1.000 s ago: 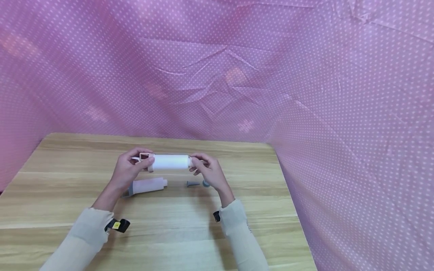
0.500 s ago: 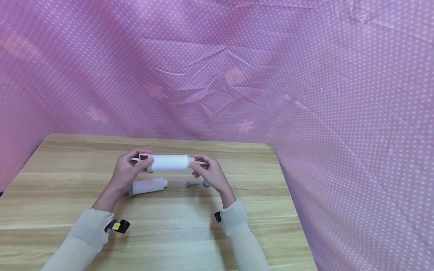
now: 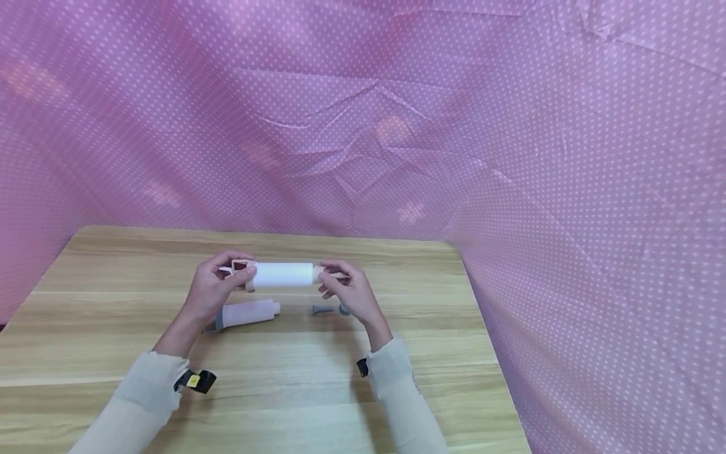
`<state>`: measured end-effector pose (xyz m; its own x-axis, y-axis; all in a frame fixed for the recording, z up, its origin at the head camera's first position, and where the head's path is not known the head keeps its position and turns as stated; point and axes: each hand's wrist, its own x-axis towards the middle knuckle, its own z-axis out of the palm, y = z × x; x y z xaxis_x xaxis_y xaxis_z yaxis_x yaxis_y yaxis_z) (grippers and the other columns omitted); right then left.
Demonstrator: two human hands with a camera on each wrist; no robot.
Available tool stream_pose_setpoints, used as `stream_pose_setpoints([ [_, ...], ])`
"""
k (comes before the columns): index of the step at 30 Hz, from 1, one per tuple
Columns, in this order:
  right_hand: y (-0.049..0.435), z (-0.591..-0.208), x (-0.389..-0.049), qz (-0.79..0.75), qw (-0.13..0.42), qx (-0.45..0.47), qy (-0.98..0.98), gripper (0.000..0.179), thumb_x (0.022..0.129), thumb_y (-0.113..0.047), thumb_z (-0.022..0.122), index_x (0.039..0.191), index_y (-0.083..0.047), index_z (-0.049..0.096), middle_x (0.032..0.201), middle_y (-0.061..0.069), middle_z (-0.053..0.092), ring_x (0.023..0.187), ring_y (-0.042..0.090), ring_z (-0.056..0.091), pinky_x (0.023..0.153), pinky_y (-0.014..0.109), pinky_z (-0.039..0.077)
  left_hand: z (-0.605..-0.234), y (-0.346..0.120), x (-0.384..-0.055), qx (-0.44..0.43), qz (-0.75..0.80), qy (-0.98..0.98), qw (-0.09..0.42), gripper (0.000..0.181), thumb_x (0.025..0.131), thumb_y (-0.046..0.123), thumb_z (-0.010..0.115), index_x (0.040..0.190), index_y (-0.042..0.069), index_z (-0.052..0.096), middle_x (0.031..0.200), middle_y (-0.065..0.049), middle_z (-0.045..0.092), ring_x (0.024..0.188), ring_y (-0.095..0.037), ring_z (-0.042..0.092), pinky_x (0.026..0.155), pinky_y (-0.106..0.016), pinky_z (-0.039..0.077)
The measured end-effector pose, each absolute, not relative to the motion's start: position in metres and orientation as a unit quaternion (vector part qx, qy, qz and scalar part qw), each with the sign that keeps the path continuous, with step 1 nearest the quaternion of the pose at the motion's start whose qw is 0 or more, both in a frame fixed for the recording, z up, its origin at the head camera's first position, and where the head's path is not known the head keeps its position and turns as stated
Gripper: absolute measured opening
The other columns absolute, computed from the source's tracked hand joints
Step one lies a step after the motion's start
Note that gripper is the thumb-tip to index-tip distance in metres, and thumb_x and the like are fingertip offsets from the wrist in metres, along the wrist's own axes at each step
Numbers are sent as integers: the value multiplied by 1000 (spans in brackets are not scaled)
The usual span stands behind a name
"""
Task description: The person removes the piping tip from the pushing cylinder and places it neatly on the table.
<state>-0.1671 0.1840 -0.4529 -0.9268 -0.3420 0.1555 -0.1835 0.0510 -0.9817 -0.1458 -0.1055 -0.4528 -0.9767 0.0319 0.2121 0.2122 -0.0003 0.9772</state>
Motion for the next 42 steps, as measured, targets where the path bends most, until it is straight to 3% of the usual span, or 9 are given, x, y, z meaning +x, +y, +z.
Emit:
stream_pose_setpoints([
  [3,185,-454,-166,-663,61,-170,727,33,100,-3,62,130,10,59,113,22,65,84,25,69,74,42,62,-454,-104,-146,-89,-704,-702,64,30,93,13,75,114,-6,65,102,-10,61,89,-19,59,74,-33,62],
  [9,186,-456,-167,-660,87,-174,726,29,103,-8,60,125,11,62,101,25,68,74,16,66,72,33,61,-454,-105,-145,-89,-685,-719,70,30,92,16,76,114,-2,67,105,-11,60,93,-22,58,72,-31,61],
  [17,187,-452,-169,-669,81,-207,709,37,99,-3,64,134,6,58,120,24,65,82,20,70,78,40,62,-450,-107,-147,-92,-683,-722,62,35,94,19,75,118,-4,65,109,-15,57,95,-23,58,75,-32,62],
  [22,186,-450,-170,-686,74,-201,696,32,103,-6,59,131,9,59,111,19,66,80,20,69,78,40,62,-449,-106,-147,-96,-681,-723,66,35,94,19,75,118,-4,65,109,-15,58,95,-23,58,75,-32,62],
  [26,185,-450,-170,-694,64,-190,691,30,100,-2,62,127,12,59,109,17,65,81,19,69,80,38,62,-446,-104,-144,-99,-677,-726,71,32,93,15,74,117,-4,65,105,-11,60,94,-20,58,73,-30,61],
  [31,185,-448,-170,-690,60,-180,699,35,95,2,67,127,11,59,117,20,62,92,35,69,85,39,60,-430,-101,-135,-93,-660,-742,66,30,93,11,72,117,-6,65,104,-10,61,93,-19,57,73,-26,59],
  [35,185,-448,-170,-684,55,-177,706,32,94,2,68,124,11,60,121,21,62,97,48,65,85,38,60,-444,-105,-143,-97,-648,-752,70,31,93,13,73,119,-2,66,105,-8,62,95,-19,57,73,-26,54],
  [42,186,-450,-169,-668,37,-185,720,32,93,1,71,123,9,62,123,21,63,99,24,68,88,36,59,-458,-107,-148,-100,-663,-739,73,31,94,17,74,119,2,67,107,-6,63,96,-19,57,74,-27,56],
])
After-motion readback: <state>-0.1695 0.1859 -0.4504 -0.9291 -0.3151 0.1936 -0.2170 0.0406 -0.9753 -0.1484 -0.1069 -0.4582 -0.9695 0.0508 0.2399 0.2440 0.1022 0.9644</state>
